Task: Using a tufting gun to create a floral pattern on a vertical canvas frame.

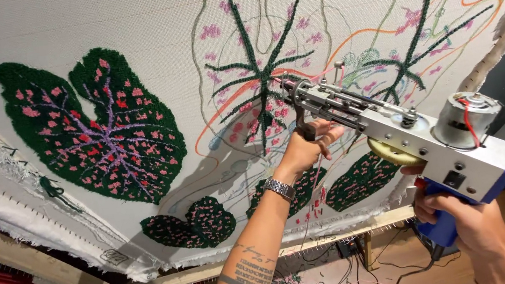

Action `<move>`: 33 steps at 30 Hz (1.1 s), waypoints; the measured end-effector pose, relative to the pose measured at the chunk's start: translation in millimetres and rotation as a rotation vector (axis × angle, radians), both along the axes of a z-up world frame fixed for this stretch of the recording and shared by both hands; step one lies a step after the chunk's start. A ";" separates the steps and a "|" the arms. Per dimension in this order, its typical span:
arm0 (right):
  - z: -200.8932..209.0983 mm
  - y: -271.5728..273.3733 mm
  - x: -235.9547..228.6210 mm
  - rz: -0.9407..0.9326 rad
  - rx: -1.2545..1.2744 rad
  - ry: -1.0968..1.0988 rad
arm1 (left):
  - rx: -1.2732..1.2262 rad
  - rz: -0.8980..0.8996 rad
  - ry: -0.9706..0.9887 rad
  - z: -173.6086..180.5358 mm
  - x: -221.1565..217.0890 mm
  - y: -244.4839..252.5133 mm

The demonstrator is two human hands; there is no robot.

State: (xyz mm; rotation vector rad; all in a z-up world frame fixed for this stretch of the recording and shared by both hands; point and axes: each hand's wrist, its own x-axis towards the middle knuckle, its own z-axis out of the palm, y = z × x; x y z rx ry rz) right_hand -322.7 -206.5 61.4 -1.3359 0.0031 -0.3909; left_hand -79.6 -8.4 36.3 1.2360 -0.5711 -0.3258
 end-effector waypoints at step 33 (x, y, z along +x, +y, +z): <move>-20.9 -58.2 -4.9 0.164 0.070 -0.032 | 0.001 -0.106 -0.133 8.8 -28.6 6.1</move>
